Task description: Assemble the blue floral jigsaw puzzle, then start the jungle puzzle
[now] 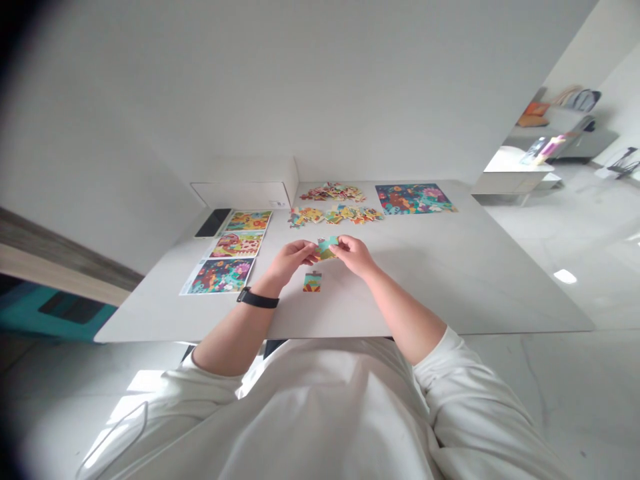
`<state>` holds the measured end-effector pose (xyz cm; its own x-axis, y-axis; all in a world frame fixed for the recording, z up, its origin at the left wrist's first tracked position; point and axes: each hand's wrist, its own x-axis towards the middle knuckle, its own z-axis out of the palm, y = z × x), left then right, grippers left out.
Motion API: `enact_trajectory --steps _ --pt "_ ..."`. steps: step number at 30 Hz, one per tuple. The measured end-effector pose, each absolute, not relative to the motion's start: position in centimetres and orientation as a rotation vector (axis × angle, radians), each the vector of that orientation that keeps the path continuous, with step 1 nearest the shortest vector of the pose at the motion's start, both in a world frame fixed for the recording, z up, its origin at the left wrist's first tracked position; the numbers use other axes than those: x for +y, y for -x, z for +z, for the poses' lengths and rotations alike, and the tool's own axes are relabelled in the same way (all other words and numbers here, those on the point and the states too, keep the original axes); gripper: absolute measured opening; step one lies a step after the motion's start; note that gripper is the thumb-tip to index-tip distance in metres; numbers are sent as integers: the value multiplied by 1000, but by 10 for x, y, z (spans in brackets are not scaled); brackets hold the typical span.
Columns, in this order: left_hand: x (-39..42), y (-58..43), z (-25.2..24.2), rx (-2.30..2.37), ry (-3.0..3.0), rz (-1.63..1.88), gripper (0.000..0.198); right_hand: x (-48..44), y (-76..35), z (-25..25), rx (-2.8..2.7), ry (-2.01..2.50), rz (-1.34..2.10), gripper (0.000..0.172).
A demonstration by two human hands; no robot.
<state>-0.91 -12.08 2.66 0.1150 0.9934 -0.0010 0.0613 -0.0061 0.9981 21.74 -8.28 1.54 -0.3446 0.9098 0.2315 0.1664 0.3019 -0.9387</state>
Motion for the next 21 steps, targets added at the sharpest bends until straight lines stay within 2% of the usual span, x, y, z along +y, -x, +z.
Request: enact_trajectory --steps 6,10,12,21 --pt "-121 8 28 1212 -1446 1084 56 -81 -216 12 -1702 976 1141 44" --pt "-121 12 29 1265 -1556 1029 51 -79 -220 13 -1741 950 1096 53" --pt "-123 14 31 1262 -1600 971 47 -78 -224 15 -1808 978 1095 49" --pt "-129 28 34 1290 -1985 683 30 -83 -231 20 -2009 1152 1610 40"
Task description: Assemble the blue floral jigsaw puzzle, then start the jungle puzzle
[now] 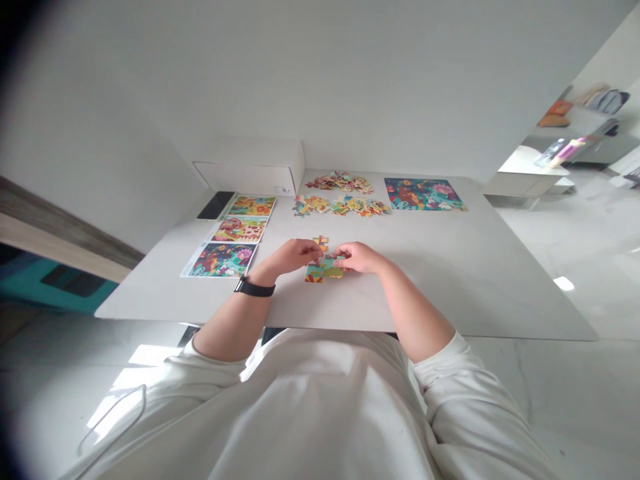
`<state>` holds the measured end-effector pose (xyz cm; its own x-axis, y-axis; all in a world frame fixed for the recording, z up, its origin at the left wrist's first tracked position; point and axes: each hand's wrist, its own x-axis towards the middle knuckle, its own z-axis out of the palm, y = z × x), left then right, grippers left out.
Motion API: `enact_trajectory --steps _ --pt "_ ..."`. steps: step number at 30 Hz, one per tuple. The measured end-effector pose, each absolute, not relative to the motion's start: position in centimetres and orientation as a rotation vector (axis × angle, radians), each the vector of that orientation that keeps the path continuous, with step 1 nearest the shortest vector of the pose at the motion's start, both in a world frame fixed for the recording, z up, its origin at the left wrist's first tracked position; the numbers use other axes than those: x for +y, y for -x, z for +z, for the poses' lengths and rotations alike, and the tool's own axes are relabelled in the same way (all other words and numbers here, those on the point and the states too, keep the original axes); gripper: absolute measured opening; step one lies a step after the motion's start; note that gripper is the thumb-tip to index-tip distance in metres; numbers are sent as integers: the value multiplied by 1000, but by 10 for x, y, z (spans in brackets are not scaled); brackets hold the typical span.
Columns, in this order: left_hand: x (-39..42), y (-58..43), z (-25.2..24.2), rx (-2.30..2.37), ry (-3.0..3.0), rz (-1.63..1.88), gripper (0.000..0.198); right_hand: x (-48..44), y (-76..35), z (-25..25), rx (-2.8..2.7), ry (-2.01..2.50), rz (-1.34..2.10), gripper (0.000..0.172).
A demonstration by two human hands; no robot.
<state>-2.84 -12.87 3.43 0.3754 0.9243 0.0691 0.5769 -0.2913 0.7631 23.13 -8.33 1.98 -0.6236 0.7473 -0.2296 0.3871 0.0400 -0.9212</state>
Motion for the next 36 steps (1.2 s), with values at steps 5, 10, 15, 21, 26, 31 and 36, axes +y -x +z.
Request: enact_trajectory --steps 5,10,15,21,26,31,36 --pt "-127 35 32 1395 -2111 547 28 -88 -231 22 -2183 1187 1585 41" --pt "-129 33 33 1452 -2112 438 28 -92 -228 24 -2266 1228 1481 37" --pt "-132 30 35 1434 -2083 359 26 -96 -223 23 -2285 1250 1369 24" --pt "-131 29 32 1449 -2061 343 25 -100 -218 24 -2389 1331 1168 15" --pt "-132 28 32 1451 -2054 327 26 -103 -214 26 -2485 1373 938 12" --pt "-132 28 33 1433 -2082 314 27 -105 -213 25 -2556 1258 754 9" --pt "-130 28 29 1441 -2104 314 26 -104 -213 23 -2593 1232 733 9"
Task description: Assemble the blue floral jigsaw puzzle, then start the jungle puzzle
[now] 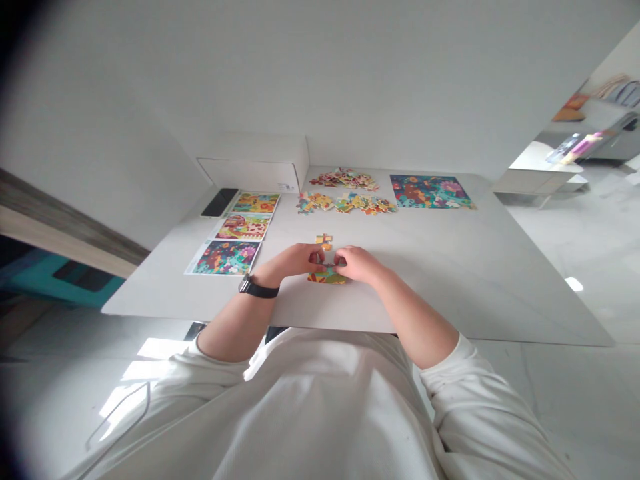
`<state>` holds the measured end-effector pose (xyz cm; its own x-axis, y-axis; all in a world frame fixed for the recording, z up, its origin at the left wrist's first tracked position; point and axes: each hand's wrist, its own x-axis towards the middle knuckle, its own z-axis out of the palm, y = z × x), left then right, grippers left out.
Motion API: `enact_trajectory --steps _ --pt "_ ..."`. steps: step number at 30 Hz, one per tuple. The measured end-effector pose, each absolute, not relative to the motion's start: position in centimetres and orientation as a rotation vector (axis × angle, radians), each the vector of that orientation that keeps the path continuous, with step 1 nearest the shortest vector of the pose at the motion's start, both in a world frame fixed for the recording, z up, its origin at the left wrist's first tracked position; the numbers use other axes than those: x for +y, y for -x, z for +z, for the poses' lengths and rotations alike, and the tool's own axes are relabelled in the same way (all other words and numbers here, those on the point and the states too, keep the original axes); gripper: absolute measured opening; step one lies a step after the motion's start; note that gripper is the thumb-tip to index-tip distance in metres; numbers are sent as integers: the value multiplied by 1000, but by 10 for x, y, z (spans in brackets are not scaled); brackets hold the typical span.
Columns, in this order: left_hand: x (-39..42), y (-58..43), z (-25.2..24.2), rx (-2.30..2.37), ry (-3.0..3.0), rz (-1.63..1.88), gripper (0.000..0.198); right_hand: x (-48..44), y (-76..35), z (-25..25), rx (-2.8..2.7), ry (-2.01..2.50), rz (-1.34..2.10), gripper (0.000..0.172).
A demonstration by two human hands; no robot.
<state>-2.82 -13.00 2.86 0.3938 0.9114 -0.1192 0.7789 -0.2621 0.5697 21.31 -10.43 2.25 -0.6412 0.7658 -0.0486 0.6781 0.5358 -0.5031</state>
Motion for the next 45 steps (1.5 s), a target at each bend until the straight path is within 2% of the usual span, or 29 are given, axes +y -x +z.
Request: enact_trajectory --steps 8,19,31,38,45 --pt "-129 28 26 1452 -2124 306 25 -106 -215 20 -2641 1233 669 18" --pt "-136 24 34 1497 -2114 307 23 -107 -211 22 -2602 1280 696 19" --pt "-136 23 29 1560 -2090 274 33 -103 -217 31 -2547 1277 719 21" --pt "-132 27 23 1536 -2080 309 32 -100 -217 30 -2585 1398 812 15" --pt "-130 30 25 1453 -2054 358 21 -97 -219 28 -2515 1368 917 11"
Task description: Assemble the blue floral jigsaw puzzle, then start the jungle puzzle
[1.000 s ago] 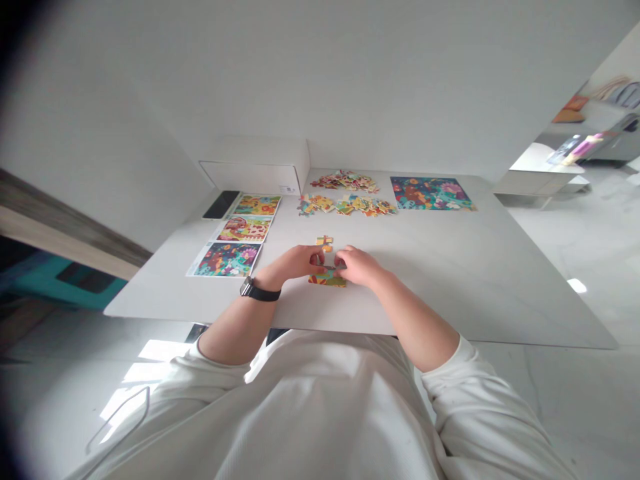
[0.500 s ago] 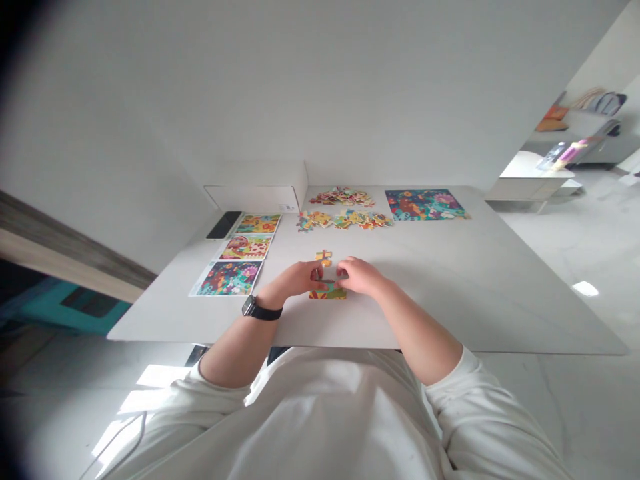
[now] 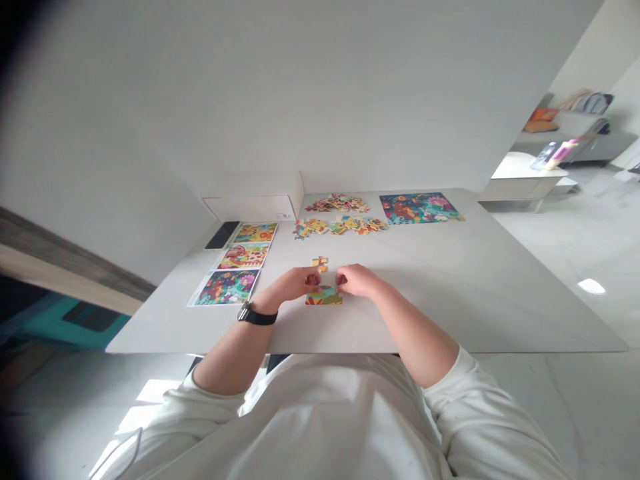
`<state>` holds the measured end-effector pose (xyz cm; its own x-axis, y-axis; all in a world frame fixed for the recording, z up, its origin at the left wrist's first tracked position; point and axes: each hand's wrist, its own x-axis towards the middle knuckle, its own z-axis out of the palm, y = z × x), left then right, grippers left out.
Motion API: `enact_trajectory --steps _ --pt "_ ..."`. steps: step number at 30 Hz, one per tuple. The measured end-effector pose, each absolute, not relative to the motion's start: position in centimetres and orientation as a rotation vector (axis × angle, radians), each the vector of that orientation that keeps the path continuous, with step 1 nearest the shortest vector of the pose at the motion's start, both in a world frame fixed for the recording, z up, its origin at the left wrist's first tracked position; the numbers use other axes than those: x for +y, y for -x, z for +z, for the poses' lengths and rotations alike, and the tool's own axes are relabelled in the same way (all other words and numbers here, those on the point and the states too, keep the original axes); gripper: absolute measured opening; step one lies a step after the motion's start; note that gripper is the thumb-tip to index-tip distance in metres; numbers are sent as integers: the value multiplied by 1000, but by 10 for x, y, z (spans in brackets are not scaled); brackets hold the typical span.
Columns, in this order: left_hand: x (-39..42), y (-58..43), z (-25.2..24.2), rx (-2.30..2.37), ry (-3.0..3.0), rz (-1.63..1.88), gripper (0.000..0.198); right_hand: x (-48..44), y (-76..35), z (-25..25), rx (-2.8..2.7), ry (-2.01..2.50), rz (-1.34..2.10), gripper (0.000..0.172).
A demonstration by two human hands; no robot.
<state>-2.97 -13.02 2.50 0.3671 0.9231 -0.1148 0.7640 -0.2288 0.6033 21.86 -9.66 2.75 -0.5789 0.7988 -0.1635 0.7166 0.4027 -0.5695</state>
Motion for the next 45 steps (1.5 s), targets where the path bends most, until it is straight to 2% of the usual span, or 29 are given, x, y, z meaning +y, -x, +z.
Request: enact_trajectory --steps 4,8,11,14,18,27,35,38,41,43,45 --pt "-118 40 37 1482 -1960 572 28 -96 -220 29 -2450 1359 929 8" --pt "-85 61 50 1669 -1790 893 37 -94 -219 25 -2376 1354 971 18" --pt "-51 79 54 1867 -1709 972 44 -93 -217 22 -2364 1354 987 24" --pt "-18 95 52 2075 -1795 798 32 -93 -218 22 -2381 1335 965 27" --pt "18 106 43 2150 -1977 565 46 -92 -220 24 -2352 1333 851 26" --pt "78 107 40 2013 -2230 131 33 -87 -220 23 -2112 1396 709 25" --pt "87 112 49 1985 -2339 -44 44 -87 -215 18 -2044 1408 651 26" --pt "79 113 55 2042 -2266 78 39 -88 -215 16 -2062 1384 624 26" --pt "67 117 64 2070 -2173 295 24 -88 -217 16 -2058 1370 596 25" --pt "55 120 72 2034 -2094 509 15 -86 -220 15 -2053 1356 580 23" --pt "41 121 79 1964 -2005 731 16 -84 -222 13 -2041 1341 560 23"
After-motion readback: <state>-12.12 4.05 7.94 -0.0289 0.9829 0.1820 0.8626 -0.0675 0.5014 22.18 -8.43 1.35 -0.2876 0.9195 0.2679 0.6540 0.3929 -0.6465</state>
